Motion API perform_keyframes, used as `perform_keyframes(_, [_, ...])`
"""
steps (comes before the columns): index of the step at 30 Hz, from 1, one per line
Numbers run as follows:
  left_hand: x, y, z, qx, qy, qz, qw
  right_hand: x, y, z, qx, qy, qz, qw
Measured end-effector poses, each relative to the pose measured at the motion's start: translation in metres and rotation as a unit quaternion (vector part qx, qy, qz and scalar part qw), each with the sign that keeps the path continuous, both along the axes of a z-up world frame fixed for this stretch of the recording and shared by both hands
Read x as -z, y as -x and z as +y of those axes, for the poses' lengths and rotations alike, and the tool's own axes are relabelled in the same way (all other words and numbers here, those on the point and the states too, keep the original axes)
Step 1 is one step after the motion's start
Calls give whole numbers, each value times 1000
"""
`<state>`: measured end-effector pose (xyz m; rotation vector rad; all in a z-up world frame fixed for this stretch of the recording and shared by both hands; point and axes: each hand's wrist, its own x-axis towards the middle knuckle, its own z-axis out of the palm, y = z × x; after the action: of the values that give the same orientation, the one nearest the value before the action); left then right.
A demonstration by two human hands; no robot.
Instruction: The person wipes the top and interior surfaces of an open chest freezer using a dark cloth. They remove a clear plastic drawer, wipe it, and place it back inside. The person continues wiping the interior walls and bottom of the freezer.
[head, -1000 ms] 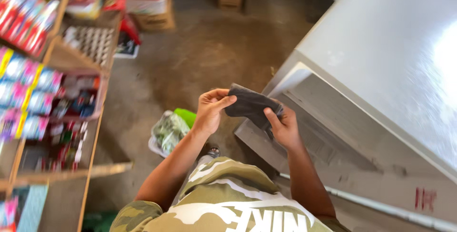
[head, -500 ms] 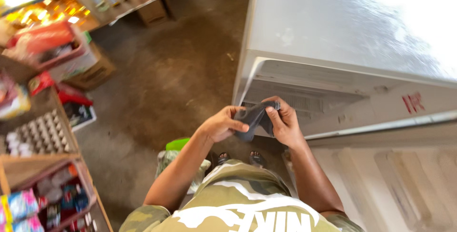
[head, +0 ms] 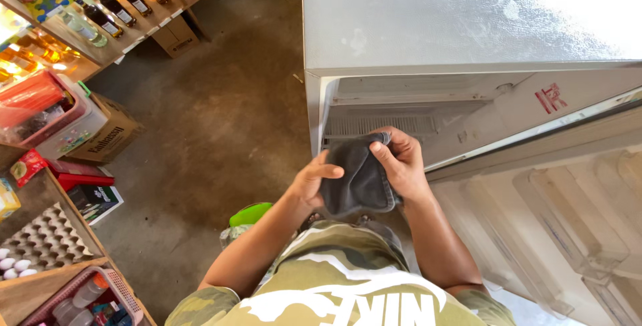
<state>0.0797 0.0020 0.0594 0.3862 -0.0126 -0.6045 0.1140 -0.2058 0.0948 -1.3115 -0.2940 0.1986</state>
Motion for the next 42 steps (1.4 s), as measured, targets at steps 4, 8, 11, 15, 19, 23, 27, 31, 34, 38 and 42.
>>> perform_keyframes(4, [-1, 6, -22, 41, 36, 17, 998, -2, -6, -7, -9, 32, -25, 999])
perform_keyframes(8, [-7, 3, -17, -57, -49, -28, 997, -3, -12, -12, -16, 30, -57, 998])
perform_keyframes(11, [-25, -5, -1, -263, -177, -55, 947, -4, -19, -16, 4, -17, -49, 999])
perform_keyframes(15, [-68, -8, 26, -482, -101, -211, 844, -4, -24, -22, 23, -39, -57, 997])
perform_keyframes(19, [-96, -40, 10, -556, -434, -427, 566, -1, -25, -23, 10, -27, -59, 998])
perform_keyframes(23, [-67, -73, -14, -488, -711, -420, 283, 6, -21, -23, -2, -11, -46, 999])
perform_keyframes(27, [8, -97, -26, -539, -688, -444, 198, 10, -22, -26, -3, 6, -37, 999])
perform_keyframes(31, [79, -74, -34, -443, -758, -408, 249, 17, -20, -29, -11, -5, -30, 999])
perform_keyframes(34, [90, -39, -43, -521, -622, -362, 459, 19, -21, -33, -16, -1, -29, 999])
perform_keyframes(38, [45, -22, -26, -625, -218, -96, 744, 18, -19, -37, -14, 28, -32, 999])
perform_keyframes(42, [-32, -38, 16, -614, -210, -16, 760, 17, -17, -37, -19, 43, -38, 998])
